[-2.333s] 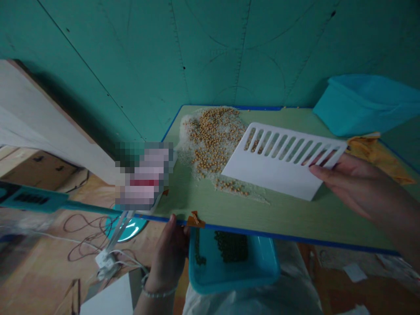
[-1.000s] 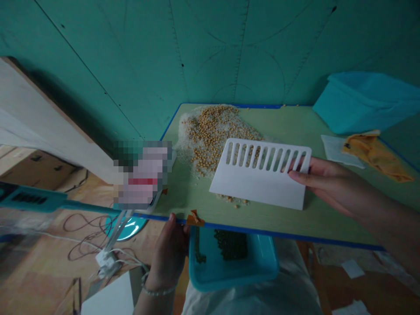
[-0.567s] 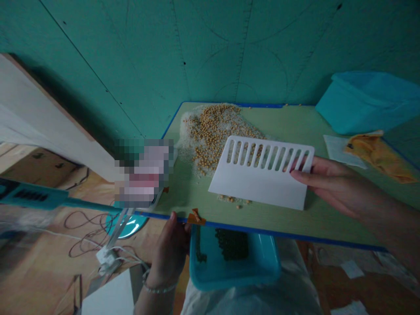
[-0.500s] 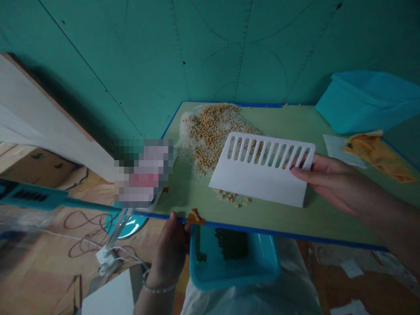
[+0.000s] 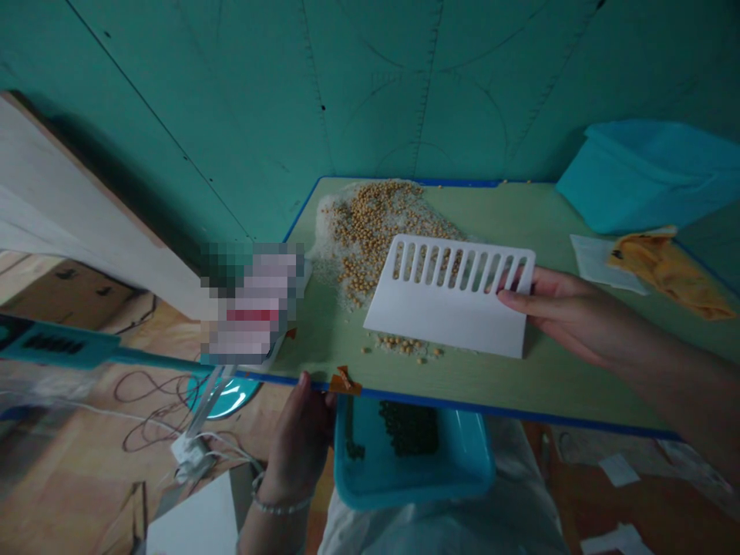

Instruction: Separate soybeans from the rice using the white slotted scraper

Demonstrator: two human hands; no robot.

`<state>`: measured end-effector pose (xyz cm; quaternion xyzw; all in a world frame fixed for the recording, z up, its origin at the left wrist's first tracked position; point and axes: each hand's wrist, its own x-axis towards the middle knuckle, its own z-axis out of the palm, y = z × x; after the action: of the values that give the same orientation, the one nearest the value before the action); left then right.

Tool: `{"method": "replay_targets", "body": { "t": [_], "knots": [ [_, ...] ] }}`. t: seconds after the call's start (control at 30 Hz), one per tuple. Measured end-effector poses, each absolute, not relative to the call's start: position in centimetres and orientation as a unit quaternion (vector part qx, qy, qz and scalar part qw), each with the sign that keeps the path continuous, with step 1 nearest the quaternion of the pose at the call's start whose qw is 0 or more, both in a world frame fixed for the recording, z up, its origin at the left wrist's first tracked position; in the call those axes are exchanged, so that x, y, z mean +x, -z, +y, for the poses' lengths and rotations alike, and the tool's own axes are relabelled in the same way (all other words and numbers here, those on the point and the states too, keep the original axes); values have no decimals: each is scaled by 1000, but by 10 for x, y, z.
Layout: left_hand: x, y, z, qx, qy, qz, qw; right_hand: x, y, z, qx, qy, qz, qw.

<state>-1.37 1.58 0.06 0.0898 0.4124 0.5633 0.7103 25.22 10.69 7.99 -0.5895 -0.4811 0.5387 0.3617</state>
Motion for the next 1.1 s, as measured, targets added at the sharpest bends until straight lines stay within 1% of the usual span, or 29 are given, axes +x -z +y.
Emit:
{"method": "replay_targets", "body": {
  "t": [0.13, 0.3, 0.47, 0.63, 0.8, 0.97, 1.1],
  "knots": [
    [-14, 0, 16, 76, -555, 429, 709, 250, -80, 106, -586, -554, -474, 355],
    [-12, -6, 17, 72, -542, 438, 714, 250, -78, 103, -589, -563, -450, 367],
    [-13, -6, 17, 74, -540, 426, 722, 252, -76, 100, -588, -569, -459, 346],
    [-13, -6, 16, 95, -539, 430, 718, 250, -77, 101, -577, -554, -469, 376],
    [-11, -8, 18, 83, -546, 435, 712, 250, -75, 100, -590, -557, -466, 352],
    [-11, -9, 18, 95, -551, 429, 710, 253, -75, 99, -576, -560, -465, 371],
    [-14, -5, 15, 78, -543, 416, 726, 254, -73, 97, -585, -564, -469, 347]
  ]
}}
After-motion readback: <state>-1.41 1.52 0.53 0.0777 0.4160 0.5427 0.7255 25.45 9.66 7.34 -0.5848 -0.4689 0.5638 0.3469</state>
